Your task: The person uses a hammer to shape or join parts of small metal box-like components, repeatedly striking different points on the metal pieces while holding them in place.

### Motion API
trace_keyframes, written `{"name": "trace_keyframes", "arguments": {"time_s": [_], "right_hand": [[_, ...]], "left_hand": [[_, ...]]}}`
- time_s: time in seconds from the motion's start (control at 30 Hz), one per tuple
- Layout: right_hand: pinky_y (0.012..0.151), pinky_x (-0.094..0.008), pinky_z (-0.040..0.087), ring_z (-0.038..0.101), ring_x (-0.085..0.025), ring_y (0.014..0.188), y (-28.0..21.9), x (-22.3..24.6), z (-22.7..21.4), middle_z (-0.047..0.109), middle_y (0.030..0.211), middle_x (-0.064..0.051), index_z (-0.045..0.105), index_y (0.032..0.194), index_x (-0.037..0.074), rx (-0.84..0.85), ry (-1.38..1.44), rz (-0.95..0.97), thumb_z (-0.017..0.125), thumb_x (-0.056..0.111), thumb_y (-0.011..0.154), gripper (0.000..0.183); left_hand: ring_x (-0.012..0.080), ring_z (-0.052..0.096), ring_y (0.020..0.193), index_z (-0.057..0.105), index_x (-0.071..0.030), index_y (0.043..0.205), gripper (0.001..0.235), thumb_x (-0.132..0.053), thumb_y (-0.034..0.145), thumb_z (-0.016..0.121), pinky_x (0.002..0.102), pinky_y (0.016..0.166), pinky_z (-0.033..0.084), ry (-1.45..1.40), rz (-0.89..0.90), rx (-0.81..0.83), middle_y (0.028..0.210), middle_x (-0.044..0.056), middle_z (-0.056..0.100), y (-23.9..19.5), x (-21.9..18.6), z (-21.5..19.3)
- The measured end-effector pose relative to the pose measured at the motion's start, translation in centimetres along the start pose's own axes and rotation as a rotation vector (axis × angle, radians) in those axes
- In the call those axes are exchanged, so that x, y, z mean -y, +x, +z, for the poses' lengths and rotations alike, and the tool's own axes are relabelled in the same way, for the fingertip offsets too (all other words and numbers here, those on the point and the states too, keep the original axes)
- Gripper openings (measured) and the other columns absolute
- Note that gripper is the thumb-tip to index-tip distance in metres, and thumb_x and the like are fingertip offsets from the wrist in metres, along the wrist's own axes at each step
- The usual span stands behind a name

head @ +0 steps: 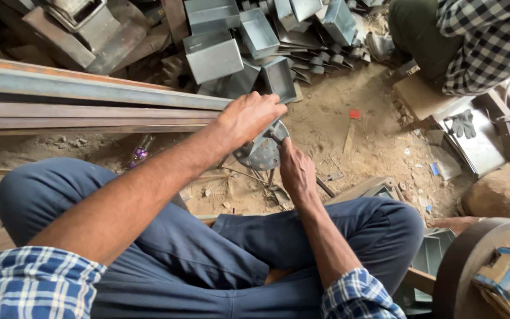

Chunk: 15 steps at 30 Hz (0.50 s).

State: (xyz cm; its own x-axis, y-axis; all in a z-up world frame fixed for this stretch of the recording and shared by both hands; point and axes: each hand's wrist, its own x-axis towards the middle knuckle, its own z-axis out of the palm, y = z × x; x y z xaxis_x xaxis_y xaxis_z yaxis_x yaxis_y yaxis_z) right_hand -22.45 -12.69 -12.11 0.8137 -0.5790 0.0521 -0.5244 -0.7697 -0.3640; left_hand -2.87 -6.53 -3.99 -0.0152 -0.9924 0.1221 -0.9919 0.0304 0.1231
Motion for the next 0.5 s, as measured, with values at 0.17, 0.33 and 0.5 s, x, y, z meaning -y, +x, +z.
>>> {"name": "trace_keyframes", "arguments": {"time_s": [0.17,0.33,0.5], "right_hand": [[0.061,-0.059,0.046,0.063,-0.048,0.069,-0.6,0.4,-0.2,0.065,0.080,-0.024,0.044,0.103,0.005,0.084,0.021,0.138,0.045,0.025,0.109,0.021],[0.056,-0.060,0.044,0.061,-0.050,0.068,-2.1,0.2,0.9,0.063,0.078,-0.024,0.045,0.103,0.007,0.008,0.123,0.003,0.047,0.023,0.105,0.016],[0.055,-0.059,0.043,0.059,-0.048,0.063,-2.3,0.8,0.7,0.060,0.069,-0.022,0.045,0.105,0.006,0.084,0.068,-0.019,0.048,0.026,0.105,0.020]], "left_hand": [[0.0348,0.072,0.091,0.066,-0.010,0.105,0.029,-0.001,0.078,0.074,0.043,0.075,0.063,-0.070,0.026,-0.061,0.102,0.013,0.065,0.3,0.6,-0.5],[0.0321,0.073,0.091,0.062,-0.005,0.114,0.040,0.001,0.077,0.075,0.037,0.073,0.066,-0.150,-0.115,0.239,0.107,0.016,0.062,1.1,0.9,-1.4],[0.0392,0.071,0.097,0.064,-0.008,0.114,0.038,0.003,0.080,0.075,0.044,0.079,0.062,-0.164,-0.030,0.063,0.110,0.016,0.064,0.4,1.0,-1.4]]}}
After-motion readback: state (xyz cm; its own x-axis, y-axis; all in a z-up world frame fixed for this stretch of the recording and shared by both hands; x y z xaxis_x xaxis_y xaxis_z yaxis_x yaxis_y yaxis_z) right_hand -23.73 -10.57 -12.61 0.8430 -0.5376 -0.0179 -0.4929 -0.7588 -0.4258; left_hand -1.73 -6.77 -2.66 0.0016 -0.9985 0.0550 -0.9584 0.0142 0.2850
